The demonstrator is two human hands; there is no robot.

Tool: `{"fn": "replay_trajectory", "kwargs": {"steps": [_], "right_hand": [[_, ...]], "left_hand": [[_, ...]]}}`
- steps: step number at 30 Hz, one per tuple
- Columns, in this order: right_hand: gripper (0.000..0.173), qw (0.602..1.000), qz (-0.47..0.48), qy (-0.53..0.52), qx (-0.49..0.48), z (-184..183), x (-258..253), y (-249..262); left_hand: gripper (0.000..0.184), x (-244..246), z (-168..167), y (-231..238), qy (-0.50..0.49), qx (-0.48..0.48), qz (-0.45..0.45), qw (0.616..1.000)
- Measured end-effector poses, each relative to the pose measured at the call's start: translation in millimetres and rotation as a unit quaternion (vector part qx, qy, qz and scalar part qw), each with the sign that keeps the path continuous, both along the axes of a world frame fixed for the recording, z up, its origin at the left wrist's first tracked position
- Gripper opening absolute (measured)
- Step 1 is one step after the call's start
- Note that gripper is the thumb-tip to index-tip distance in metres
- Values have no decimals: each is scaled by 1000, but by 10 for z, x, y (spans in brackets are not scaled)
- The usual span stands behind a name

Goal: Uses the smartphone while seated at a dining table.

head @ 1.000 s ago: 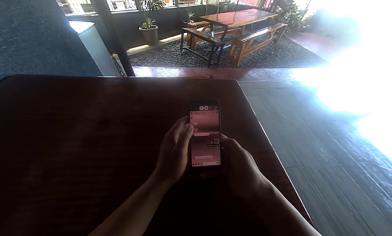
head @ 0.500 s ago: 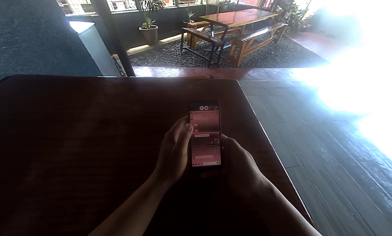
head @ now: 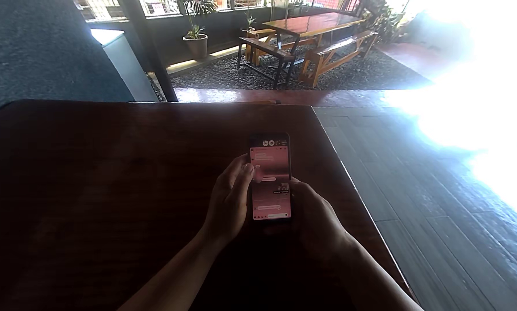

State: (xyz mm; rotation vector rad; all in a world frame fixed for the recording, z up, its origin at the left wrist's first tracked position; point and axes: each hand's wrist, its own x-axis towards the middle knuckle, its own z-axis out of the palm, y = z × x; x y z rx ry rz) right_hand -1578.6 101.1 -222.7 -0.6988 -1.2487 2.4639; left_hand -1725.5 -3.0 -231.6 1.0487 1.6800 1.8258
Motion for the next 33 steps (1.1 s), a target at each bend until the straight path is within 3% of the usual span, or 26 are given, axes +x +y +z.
{"fn": "replay_trajectory", "kwargs": {"steps": [33], "right_hand": [[49,1000,11,13,20,-2,14,9]], "left_hand": [[40,-3,-33,25,-8,13,1,1000]]}}
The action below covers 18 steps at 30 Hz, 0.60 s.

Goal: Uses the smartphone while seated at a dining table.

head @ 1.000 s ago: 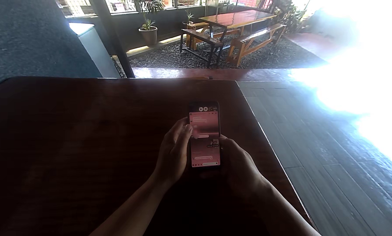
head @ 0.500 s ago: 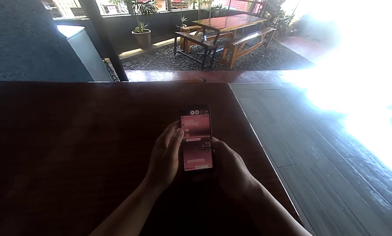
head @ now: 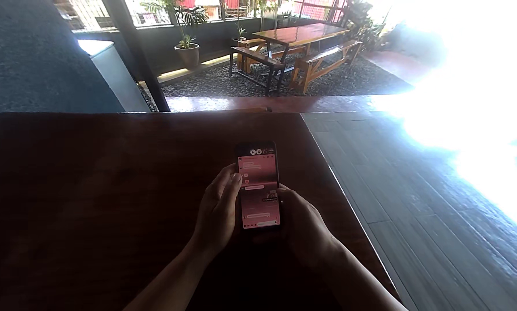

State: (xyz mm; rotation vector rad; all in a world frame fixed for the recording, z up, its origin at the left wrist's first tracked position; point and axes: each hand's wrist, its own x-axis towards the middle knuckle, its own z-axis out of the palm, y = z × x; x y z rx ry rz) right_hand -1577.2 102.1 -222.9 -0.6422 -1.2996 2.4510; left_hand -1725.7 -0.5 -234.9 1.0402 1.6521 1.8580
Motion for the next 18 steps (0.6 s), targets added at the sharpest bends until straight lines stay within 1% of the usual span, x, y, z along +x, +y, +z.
{"fn": "replay_trajectory", "kwargs": {"steps": [2,7,18], "right_hand": [[46,1000,-4,-6,1,17,-3,-8],[30,1000,-1,-6,24,18,-2,-12],[33,1000,3,-16,18,41,10,-12]], "left_hand": [[40,0,2,-1,1,0,1,1000],[40,-6,-13,3,1,2,-1,1000],[41,4,6,-4,-4,-21,12,1000]]}}
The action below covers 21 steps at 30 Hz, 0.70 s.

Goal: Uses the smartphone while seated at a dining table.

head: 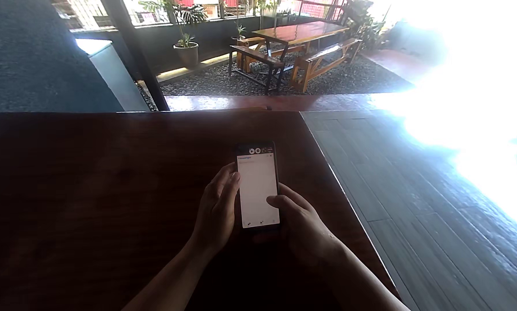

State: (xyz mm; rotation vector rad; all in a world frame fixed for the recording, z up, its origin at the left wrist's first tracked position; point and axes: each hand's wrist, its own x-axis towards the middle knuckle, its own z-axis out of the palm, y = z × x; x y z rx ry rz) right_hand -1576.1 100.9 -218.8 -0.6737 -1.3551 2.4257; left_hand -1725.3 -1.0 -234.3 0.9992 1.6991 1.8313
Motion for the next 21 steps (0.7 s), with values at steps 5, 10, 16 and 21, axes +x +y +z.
{"fn": "replay_trajectory", "kwargs": {"steps": [5,10,16,21], "right_hand": [[33,1000,0,6,-5,2,-3,0],[36,1000,6,17,-9,-20,-1,8],[37,1000,7,17,-8,-12,3,6],[35,1000,8,18,-4,-15,3,8]], "left_hand": [[41,-2,0,3,-2,5,-1,1000],[40,-5,-6,3,-6,18,-14,1000],[40,3,1,-4,-6,22,-14,1000],[41,0,-3,-8,12,4,-5,1000]]}}
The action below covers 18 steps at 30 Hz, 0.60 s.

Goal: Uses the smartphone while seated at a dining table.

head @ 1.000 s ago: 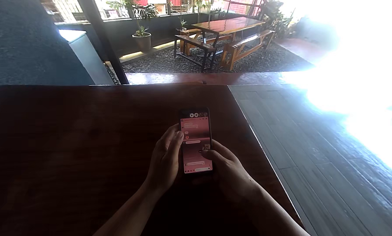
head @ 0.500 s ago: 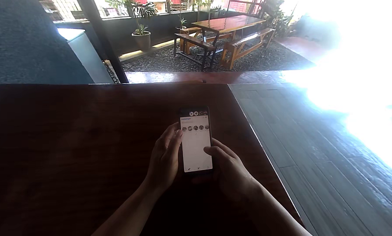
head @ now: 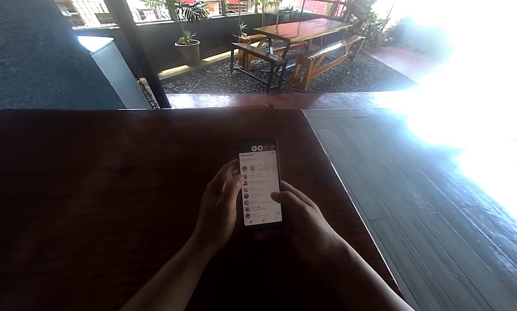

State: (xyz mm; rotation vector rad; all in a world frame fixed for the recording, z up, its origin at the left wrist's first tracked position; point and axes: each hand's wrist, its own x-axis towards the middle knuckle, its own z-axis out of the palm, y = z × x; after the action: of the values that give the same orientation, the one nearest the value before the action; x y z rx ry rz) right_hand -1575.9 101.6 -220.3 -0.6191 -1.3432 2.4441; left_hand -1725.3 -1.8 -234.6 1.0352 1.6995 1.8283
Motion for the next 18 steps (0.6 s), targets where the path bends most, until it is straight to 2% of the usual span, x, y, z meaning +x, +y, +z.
{"fn": "replay_trajectory", "kwargs": {"steps": [4,9,18], "right_hand": [[35,1000,1,1,-3,5,2,-1],[34,1000,2,-2,-6,1,5,5],[34,1000,-6,-9,-3,7,2,-2]], "left_hand": [[40,-20,-24,9,29,6,-25,999],[51,-7,1,1,15,-20,-38,999],[46,-21,-26,8,27,-9,-36,999]]}}
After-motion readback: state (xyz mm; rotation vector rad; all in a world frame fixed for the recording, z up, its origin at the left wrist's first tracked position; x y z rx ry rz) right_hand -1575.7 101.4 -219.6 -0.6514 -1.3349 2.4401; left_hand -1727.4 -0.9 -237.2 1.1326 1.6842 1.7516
